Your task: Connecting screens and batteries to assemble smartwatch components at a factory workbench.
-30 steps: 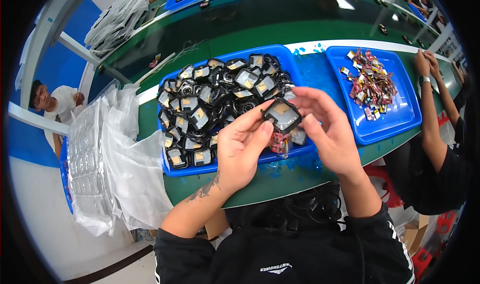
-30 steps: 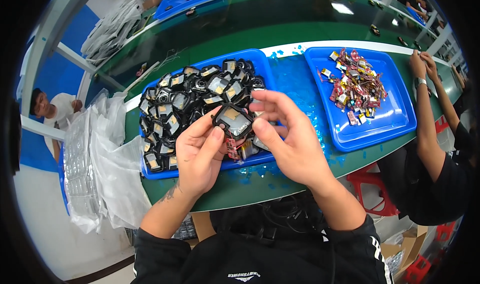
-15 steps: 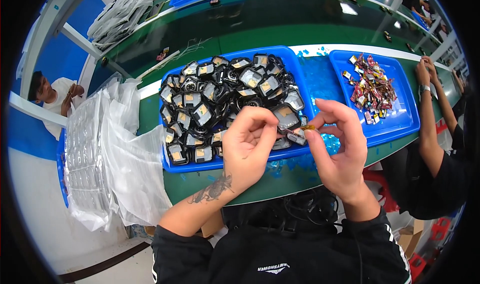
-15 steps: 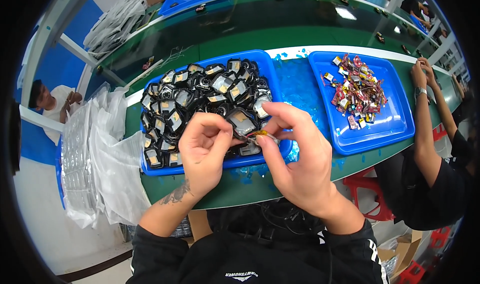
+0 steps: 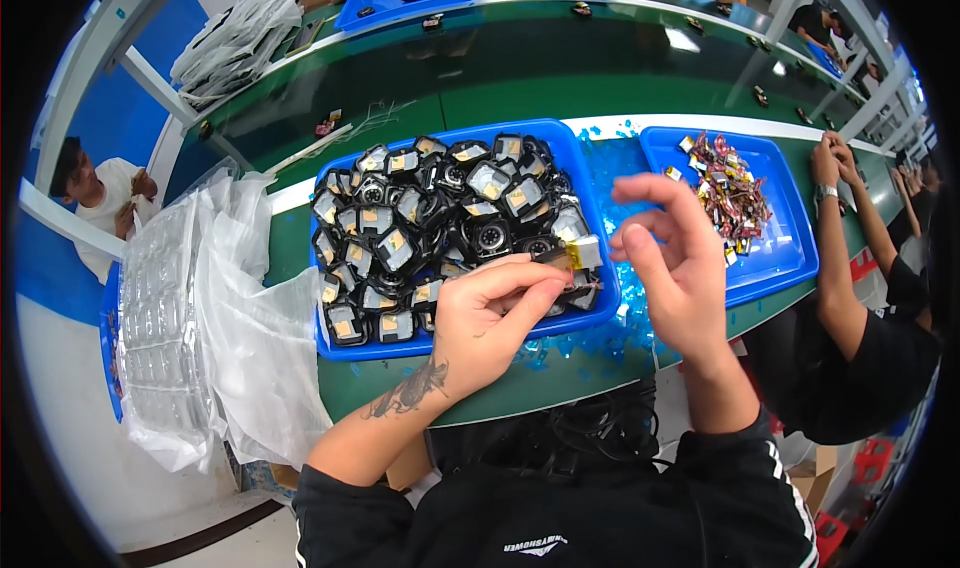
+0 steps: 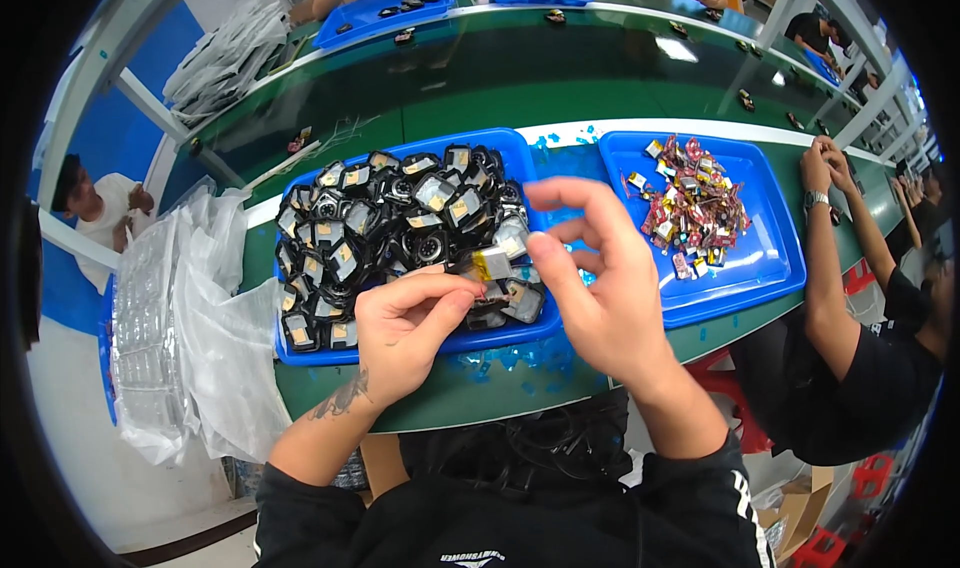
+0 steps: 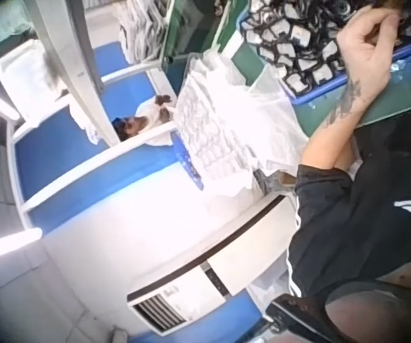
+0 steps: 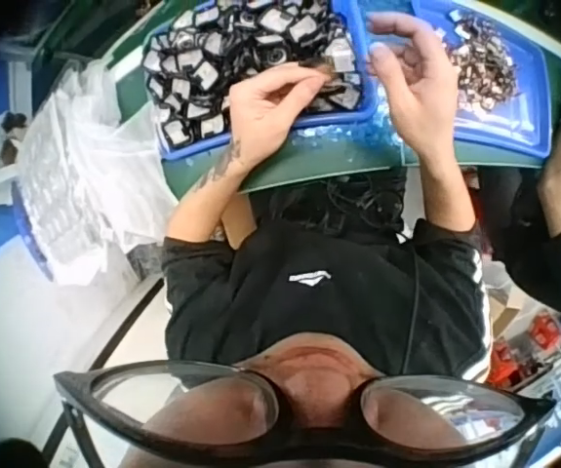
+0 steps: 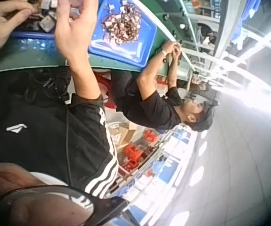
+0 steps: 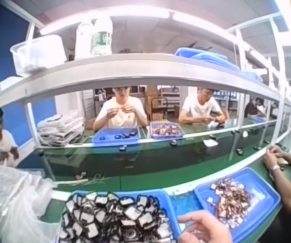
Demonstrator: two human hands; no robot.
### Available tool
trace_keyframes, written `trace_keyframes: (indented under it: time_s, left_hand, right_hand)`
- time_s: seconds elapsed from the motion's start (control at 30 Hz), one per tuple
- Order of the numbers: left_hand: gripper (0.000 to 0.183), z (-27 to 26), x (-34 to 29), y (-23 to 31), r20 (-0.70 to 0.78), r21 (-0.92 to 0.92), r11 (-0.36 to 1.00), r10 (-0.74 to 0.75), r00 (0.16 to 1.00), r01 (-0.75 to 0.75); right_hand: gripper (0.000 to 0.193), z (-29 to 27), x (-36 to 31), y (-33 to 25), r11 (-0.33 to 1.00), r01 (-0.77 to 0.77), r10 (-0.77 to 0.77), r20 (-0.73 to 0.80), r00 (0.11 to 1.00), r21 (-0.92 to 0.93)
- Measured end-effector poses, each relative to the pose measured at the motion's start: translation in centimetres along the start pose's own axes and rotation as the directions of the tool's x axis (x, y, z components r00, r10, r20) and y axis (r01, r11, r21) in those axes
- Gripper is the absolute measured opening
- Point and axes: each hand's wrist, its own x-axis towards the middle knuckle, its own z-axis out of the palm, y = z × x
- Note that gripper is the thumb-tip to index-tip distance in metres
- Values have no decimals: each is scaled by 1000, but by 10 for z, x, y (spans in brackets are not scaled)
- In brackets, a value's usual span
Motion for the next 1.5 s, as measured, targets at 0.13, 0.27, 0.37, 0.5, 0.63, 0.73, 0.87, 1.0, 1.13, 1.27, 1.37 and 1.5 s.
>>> trace_keyframes:
  time_s: [0.13, 0.27, 0.37, 0.5, 0.63, 0.73, 0.87, 1.0, 1.13, 1.27, 1.37, 1.5]
  left_hand:
    - [13, 2, -1, -2, -49, -31, 999, 24, 999, -26]
    - [13, 4, -1, -3, -46, -104, 991, -89, 995, 84]
    - [15, 1, -2, -5, -22, -50, 995, -82, 996, 80]
    - [18, 6, -2, -7, -71, -104, 994, 7, 997, -14]
    - [22, 5, -2, -3, -65, -145, 987, 58, 996, -67]
    - [26, -3, 1, 2, 3, -44, 997, 62, 998, -62]
    - [31, -13, 6, 3, 151, 354, 921, 112, 982, -160]
    - [22, -9, 4, 6, 180, 435, 848, 247, 952, -302]
    - [19, -6, 4, 4, 139, 437, 837, 299, 944, -330]
    - [18, -2, 4, 6, 121, 396, 855, 311, 943, -333]
    - [18, -3, 5, -2, 137, 409, 813, 394, 909, -414]
    - [16, -1, 6, -5, 201, 362, 851, 327, 923, -380]
  right_hand:
    - [18, -8, -17, 19, 975, -165, 157, 64, 986, 151]
    - [25, -9, -29, 14, 960, -250, 228, 165, 959, 126]
    - [35, -2, -34, 18, 950, -298, 281, 165, 946, 95]
    - [44, 9, -41, 20, 955, -290, 271, 219, 937, 59]
    - [34, 15, -45, 21, 947, -322, 317, 235, 919, -17]
    - [21, 8, -47, 18, 974, -223, 226, 142, 964, -41]
    - [14, -3, -29, -4, 931, 169, -142, 105, 984, -323]
    - [18, -7, -17, -21, 905, 285, -183, 317, 931, -315]
    - [21, -13, -25, 3, 996, -2, 7, -51, 999, 92]
    - [9, -14, -31, 2, 998, -67, 69, 119, 990, -20]
    - [13, -13, -33, 5, 993, -119, 118, 130, 985, 2]
    - [16, -16, -25, 7, 998, 37, -28, 182, 983, -45]
